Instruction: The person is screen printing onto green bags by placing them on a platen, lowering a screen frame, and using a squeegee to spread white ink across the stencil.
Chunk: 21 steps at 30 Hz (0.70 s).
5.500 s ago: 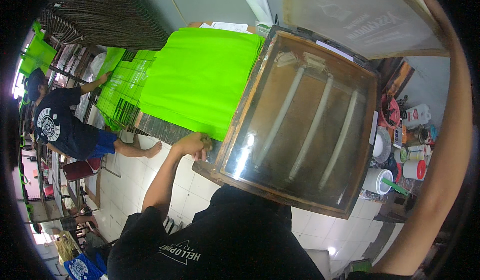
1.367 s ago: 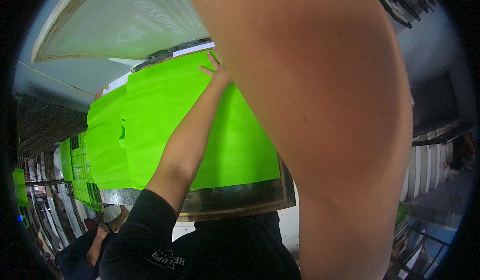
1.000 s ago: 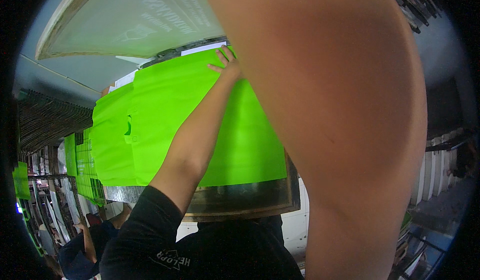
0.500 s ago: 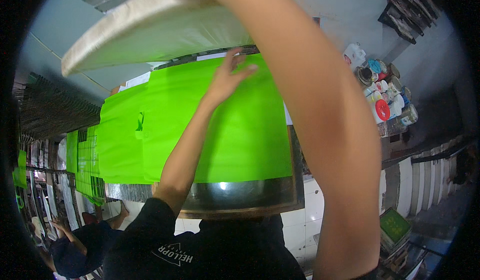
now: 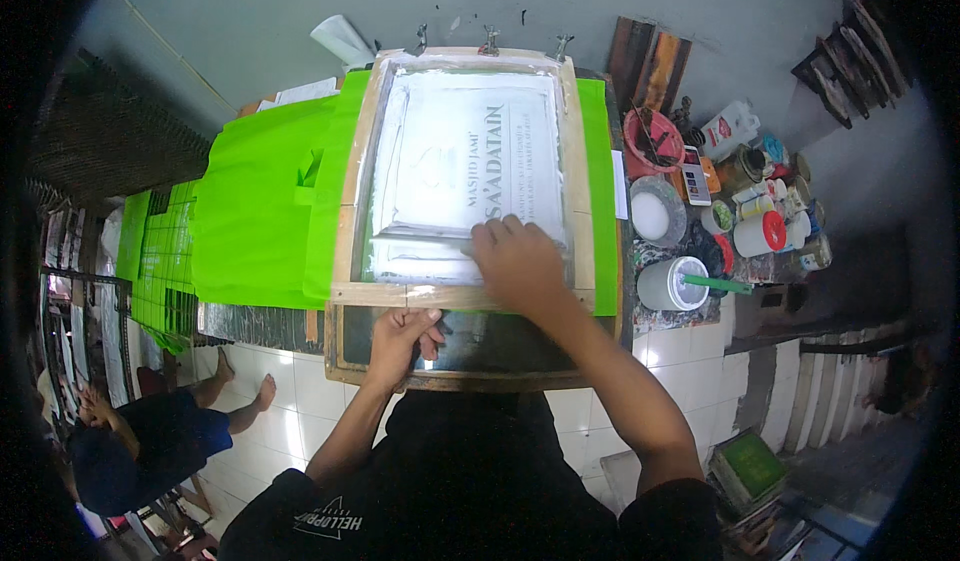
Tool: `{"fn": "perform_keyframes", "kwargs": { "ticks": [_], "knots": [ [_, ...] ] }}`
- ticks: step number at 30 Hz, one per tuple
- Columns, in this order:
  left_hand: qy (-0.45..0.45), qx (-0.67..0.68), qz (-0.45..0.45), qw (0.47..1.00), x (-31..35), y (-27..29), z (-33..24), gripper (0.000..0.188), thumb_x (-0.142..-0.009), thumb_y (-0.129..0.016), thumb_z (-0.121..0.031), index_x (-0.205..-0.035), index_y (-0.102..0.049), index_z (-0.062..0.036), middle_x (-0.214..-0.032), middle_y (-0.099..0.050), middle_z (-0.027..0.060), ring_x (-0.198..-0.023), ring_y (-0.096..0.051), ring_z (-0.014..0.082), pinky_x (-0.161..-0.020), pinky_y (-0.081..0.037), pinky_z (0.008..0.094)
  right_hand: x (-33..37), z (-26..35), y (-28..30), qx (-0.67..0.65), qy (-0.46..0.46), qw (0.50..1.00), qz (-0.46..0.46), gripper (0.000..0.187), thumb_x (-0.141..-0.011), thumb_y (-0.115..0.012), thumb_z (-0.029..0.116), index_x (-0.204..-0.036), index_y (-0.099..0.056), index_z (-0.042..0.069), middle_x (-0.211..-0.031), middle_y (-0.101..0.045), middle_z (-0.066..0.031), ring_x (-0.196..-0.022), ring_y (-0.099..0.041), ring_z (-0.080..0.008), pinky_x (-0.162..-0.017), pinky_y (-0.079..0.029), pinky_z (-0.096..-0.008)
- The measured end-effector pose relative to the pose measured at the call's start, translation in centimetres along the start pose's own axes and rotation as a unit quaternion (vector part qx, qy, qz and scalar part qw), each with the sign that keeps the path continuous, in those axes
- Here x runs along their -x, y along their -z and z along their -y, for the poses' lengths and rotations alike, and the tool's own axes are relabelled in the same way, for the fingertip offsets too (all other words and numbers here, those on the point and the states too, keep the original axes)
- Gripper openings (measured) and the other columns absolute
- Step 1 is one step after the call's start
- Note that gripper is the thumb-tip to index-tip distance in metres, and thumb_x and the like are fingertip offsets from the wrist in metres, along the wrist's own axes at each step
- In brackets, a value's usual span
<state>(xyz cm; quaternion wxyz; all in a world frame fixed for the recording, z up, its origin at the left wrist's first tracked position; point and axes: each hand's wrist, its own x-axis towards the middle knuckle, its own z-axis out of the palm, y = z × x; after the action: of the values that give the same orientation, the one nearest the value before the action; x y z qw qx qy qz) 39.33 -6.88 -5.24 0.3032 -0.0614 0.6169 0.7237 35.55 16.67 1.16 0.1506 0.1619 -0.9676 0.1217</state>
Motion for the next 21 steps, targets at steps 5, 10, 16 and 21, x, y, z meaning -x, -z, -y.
{"fn": "perform_keyframes", "kwargs": {
  "ticks": [5, 10, 16, 21],
  "knots": [
    [0.009, 0.004, -0.003, 1.000, -0.2, 0.3, -0.5, 0.027, -0.097, -0.070, -0.020, -0.079, -0.067, 0.0003, -0.064, -0.065, 0.0086, -0.046, -0.055, 0.0121, -0.048, -0.044, 0.0261, -2.0, -0.4, 2.8, -0.067, -0.050, 0.996, 0.019, 0.031, -0.089, -0.074, 0.032, -0.077, -0.063, 0.006, -0.068, -0.062, -0.0135, -0.069, -0.065, -0.0333, -0.063, -0.051, -0.0453],
    [0.017, 0.026, -0.005, 0.999, -0.1, 0.2, -0.2, 0.021, -0.095, -0.071, -0.016, -0.083, -0.066, 0.0001, -0.062, -0.064, 0.0076, -0.045, -0.055, 0.0119, -0.047, -0.043, 0.0262, 0.2, 1.5, 1.7, -0.061, 0.006, 0.993, 0.097, 0.025, -0.087, -0.074, 0.030, -0.083, -0.064, 0.007, -0.075, -0.065, -0.0109, -0.073, -0.066, -0.0314, -0.063, -0.052, -0.0440],
    [0.005, 0.004, 0.002, 1.000, -0.2, 0.7, 0.3, 0.021, -0.095, -0.069, -0.015, -0.082, -0.068, 0.0014, -0.060, -0.064, 0.0069, -0.044, -0.053, 0.0093, -0.042, -0.040, 0.0247, -2.3, -0.6, -1.0, -0.004, 0.075, 0.997, 0.011, 0.021, -0.085, -0.073, 0.025, -0.083, -0.061, 0.009, -0.076, -0.064, -0.0066, -0.073, -0.065, -0.0253, -0.061, -0.051, -0.0375],
    [0.025, 0.001, -0.005, 1.000, 0.0, 1.1, 0.2, 0.019, -0.095, -0.065, -0.014, -0.083, -0.068, 0.0002, -0.062, -0.066, 0.0082, -0.045, -0.057, 0.0107, -0.042, -0.040, 0.0258, -11.6, -9.1, -4.3, 0.000, 0.053, 0.998, 0.021, 0.024, -0.095, -0.062, 0.032, -0.088, -0.065, 0.009, -0.080, -0.067, -0.0112, -0.081, -0.067, -0.0314, -0.068, -0.054, -0.0469]
  ]
}}
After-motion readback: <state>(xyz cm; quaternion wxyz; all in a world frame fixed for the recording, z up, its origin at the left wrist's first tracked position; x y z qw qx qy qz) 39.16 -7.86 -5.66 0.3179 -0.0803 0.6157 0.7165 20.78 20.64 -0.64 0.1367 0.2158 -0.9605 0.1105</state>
